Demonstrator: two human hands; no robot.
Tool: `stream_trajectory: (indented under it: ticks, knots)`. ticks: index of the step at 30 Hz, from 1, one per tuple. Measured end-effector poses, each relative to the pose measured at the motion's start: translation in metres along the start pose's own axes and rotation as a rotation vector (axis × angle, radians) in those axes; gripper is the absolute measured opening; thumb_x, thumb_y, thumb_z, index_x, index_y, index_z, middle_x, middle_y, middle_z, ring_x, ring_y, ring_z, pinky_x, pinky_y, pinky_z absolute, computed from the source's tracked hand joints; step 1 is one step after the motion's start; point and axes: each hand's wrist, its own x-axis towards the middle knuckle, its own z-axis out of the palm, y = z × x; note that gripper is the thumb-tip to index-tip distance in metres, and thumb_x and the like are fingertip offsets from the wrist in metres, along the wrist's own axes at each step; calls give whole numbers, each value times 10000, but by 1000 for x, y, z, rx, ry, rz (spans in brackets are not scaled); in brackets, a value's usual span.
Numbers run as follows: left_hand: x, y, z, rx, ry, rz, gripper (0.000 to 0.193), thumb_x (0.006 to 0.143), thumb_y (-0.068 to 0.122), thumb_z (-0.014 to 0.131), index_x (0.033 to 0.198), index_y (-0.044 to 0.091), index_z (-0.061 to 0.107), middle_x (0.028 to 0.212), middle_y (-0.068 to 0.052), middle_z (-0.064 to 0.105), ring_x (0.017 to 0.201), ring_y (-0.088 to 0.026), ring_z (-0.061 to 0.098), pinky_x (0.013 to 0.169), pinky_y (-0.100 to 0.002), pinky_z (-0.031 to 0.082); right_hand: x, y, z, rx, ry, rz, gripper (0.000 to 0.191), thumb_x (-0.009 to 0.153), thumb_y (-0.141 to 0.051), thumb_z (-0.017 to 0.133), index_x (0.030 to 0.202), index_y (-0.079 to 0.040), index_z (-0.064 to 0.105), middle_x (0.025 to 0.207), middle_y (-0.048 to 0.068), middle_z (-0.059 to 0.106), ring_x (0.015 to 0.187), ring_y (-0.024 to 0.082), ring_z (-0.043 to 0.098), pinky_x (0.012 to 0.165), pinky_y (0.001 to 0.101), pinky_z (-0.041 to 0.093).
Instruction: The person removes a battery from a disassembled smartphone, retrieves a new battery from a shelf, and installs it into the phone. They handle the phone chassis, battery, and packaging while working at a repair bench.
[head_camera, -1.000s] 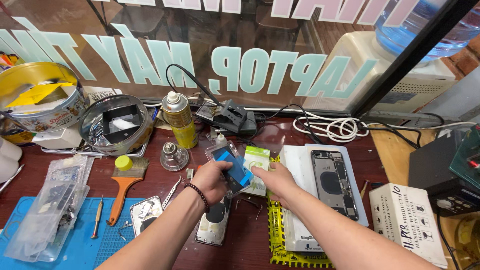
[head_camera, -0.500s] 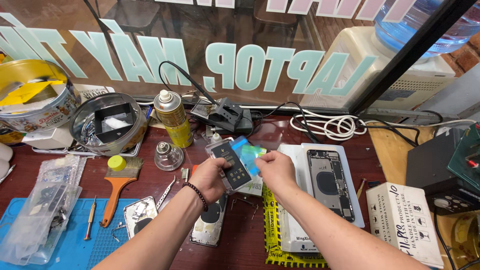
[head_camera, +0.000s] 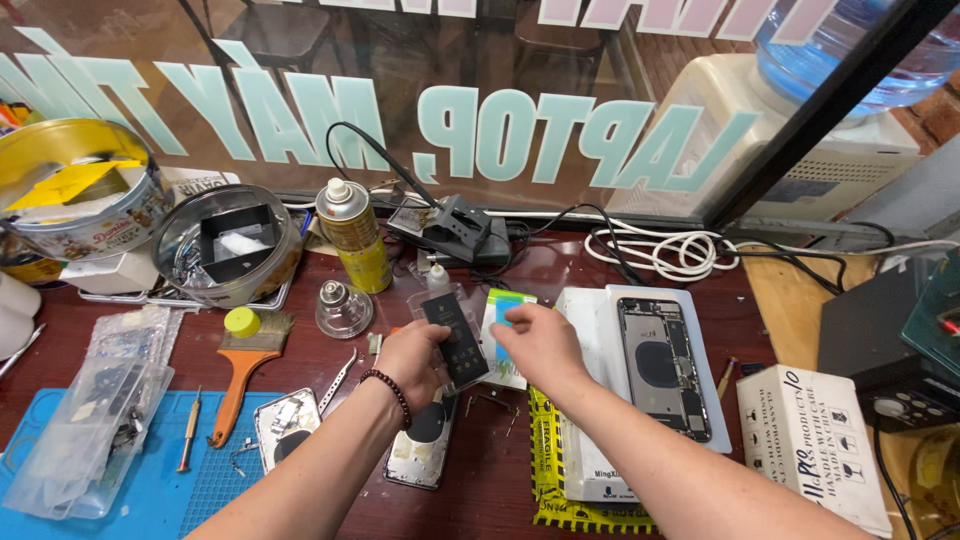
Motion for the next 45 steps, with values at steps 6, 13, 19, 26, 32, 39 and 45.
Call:
stream_trajectory:
  ticks: [6, 13, 19, 26, 32, 39, 45]
  knots:
    - [-21, 2, 27, 42, -333, 58, 270, 1015, 333, 595, 1143, 123, 707, 1004, -1, 713, 872, -137, 623, 866, -415, 495, -18, -20, -7, 59, -99, -131, 555, 746, -224, 833, 1268, -108, 685, 1068, 94, 797, 882, 164, 761, 779, 320, 601]
    - [-29, 13, 41, 16, -241, 30, 341, 1005, 363, 529, 1209, 116, 648, 1065, -19, 740, 986, -171, 666, 900, -415, 530, -32, -27, -25, 343, -32, -72, 623, 747, -156, 785, 1335, -27, 623, 1083, 93, 803, 902, 141, 761, 761, 303, 595]
    - [41, 0, 36, 297, 91, -88, 375, 1033, 379, 538, 1211, 60, 623, 1017, -90, 698, 824, -264, 640, 770, -468, 518, -46, -39, -63, 506, 61, -17, 735, 745, -141, 794, 1415, -13, 523, 1132, 114, 784, 973, 143, 744, 803, 282, 590]
    - [58, -14, 68, 1234, 207, 619, 503, 869, 384, 755, 1186, -1, 692, 1051, -157, 716, 945, -285, 688, 857, -429, 564, -83, -44, -102, 116, 243, -208, 729, 745, -192, 822, 1403, -56, 537, 1106, 104, 776, 977, 175, 757, 842, 306, 598]
    - [-61, 14, 141, 250, -588, -76, 586, 954, 530, 488, 1313, 88, 627, 1197, -82, 707, 1023, -210, 689, 869, -476, 579, -95, -50, -133, -93, 393, -217, 728, 725, -229, 826, 1388, -96, 557, 1118, 122, 770, 1040, 232, 752, 866, 342, 589]
    - [-129, 7, 182, 141, -669, -107, 207, 996, 148, 539, 1179, 111, 629, 1164, -88, 704, 1002, -239, 719, 821, -444, 644, -108, -16, -198, 553, 150, -56, 430, 889, -131, 703, 1289, 11, 637, 1149, 138, 719, 1040, 227, 703, 893, 373, 594]
    - [-145, -11, 203, 193, -657, -113, 197, 976, 110, 565, 1153, 116, 650, 1082, -55, 730, 928, -182, 721, 742, -376, 638, -113, 11, -242, 887, -107, 120, 288, 937, -85, 620, 1214, -15, 650, 1053, 99, 723, 953, 207, 695, 852, 383, 582]
